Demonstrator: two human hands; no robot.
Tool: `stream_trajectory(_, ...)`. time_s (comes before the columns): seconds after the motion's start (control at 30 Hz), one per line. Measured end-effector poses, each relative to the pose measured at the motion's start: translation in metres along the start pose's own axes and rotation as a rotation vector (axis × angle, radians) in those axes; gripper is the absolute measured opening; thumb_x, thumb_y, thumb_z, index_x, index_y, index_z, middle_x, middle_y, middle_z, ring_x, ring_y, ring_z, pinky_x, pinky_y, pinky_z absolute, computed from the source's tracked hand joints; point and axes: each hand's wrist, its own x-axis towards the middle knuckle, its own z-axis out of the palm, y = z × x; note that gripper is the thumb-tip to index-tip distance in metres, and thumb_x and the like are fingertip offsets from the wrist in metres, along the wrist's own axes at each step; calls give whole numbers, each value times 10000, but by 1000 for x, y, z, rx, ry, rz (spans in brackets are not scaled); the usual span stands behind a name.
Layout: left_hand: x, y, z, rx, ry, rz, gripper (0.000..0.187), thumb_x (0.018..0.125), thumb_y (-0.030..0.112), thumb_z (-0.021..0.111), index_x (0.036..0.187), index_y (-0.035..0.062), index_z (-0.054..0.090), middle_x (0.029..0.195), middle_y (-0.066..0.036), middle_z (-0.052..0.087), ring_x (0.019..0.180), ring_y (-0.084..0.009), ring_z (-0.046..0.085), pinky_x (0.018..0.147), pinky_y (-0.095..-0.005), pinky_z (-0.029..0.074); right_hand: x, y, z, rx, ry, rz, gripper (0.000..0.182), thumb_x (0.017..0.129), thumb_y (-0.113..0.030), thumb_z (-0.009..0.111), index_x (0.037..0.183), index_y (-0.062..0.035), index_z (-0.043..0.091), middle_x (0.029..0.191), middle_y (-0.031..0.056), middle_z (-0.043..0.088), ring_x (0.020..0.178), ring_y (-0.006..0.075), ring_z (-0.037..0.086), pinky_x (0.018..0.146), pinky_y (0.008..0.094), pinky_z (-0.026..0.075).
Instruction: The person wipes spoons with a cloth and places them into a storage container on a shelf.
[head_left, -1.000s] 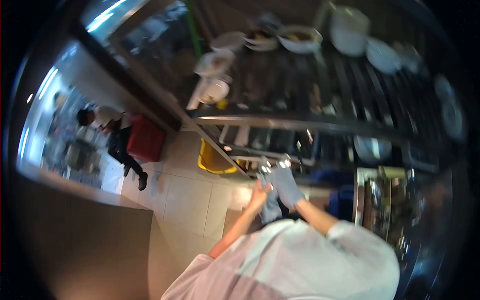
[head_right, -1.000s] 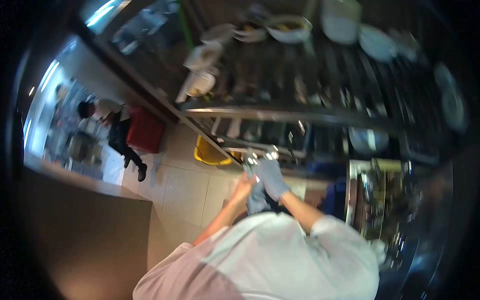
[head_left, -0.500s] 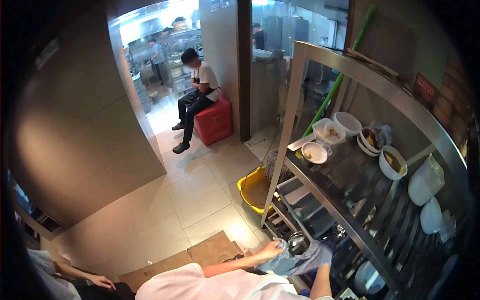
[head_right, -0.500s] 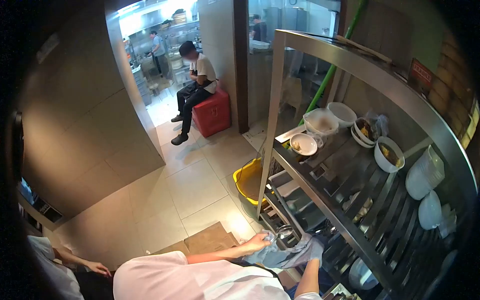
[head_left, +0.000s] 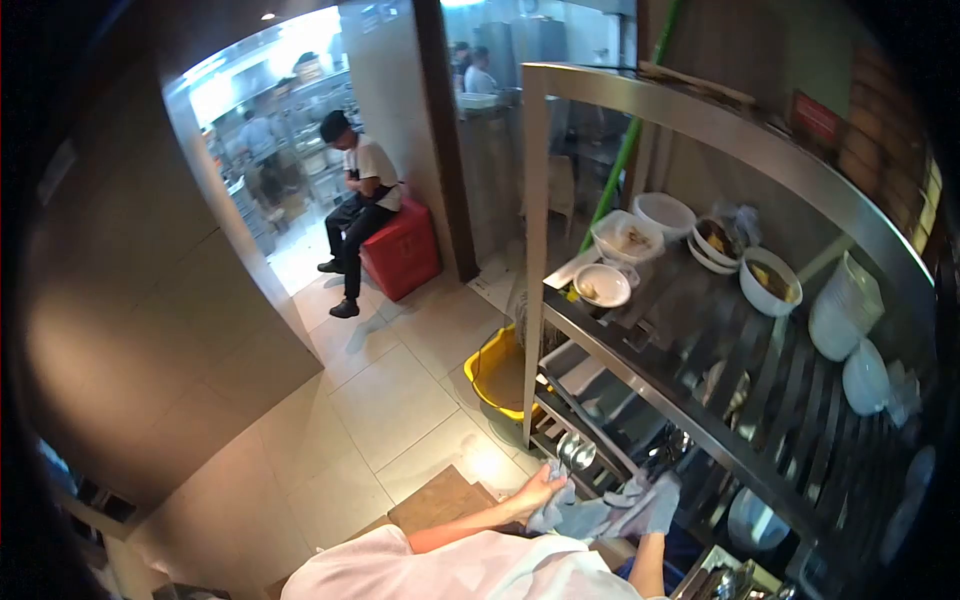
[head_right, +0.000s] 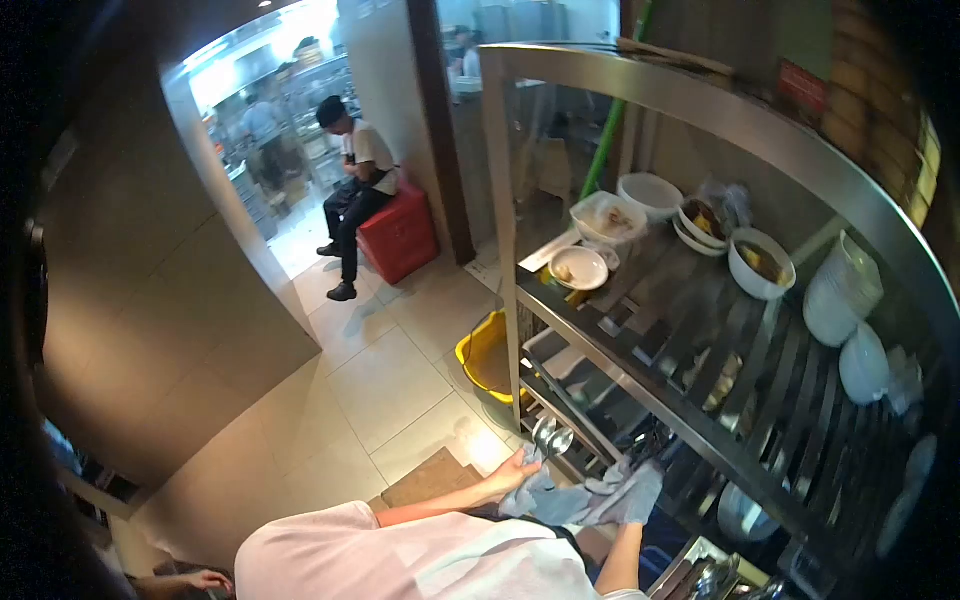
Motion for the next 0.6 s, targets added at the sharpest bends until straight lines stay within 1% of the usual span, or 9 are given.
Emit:
stream_trajectory(0.03,3,5,1,13,-74,-3,353,905,166,546,1215,38,433,1038,-47,539,946,-126,497,842,-278,424,0,-12,-15,84,-17,-14,215,850,-231,458,808,-57,578,698,132,591,628,305,583,587,434,467)
stream_trajectory(0.13,4,27,22,11,-122,18,332,909,169,547,1202,45,449,1030,-32,536,935,-120,496,837,-278,424,3,-46,-42,235,-69,-81,208,842,-222,465,804,-54,581,689,128,586,616,303,575,584,433,463)
stream_trajectory(0.23,1,47,45,22,-300,-6,337,909,153,539,1208,29,446,1051,-36,541,958,-121,487,869,-279,405,3,-74,-51,291,-101,-133,200,835,-213,471,801,-51,584,680,123,581,604,300,566,581,433,459)
stream_trajectory(0.3,-1,48,53,120,-316,14,362,908,155,538,1223,12,431,1083,-52,543,980,-136,490,891,-286,396,6,-83,-50,291,-95,-138,195,829,-207,475,798,-50,586,674,120,578,596,299,560,580,432,457)
stream_trajectory(0.37,-2,48,57,190,-308,46,437,901,151,544,1274,-3,377,1148,-80,532,1042,-153,485,928,-311,384,9,-83,-49,281,-74,-118,190,824,-201,480,796,-48,588,668,117,575,588,297,554,578,431,454)
stream_trajectory(0.43,-4,37,55,194,-340,7,460,904,101,519,1320,16,341,1188,-86,504,1081,-162,467,951,-295,369,11,-78,-47,258,-46,-88,185,819,-195,484,793,-46,591,662,114,572,580,295,548,576,431,451)
stream_trajectory(0.5,-17,37,57,199,-357,83,492,901,74,508,1352,34,314,1228,-82,482,1123,-164,441,977,-294,341,10,-68,-45,237,-11,-46,180,814,-189,488,791,-44,593,656,112,568,572,294,543,574,430,449)
stream_trajectory(0.53,-17,37,56,202,-356,53,503,898,59,502,1360,37,305,1258,-75,465,1152,-163,420,992,-293,320,11,-61,-41,229,14,-19,178,811,-186,490,789,-43,594,653,110,567,568,293,540,574,430,447)
stream_trajectory(0.6,-9,21,50,282,-384,70,502,892,61,508,1355,44,314,1250,-82,470,1140,-162,425,985,-296,325,10,-48,-32,225,70,45,173,806,-180,495,787,-41,596,647,107,564,560,291,534,572,429,445)
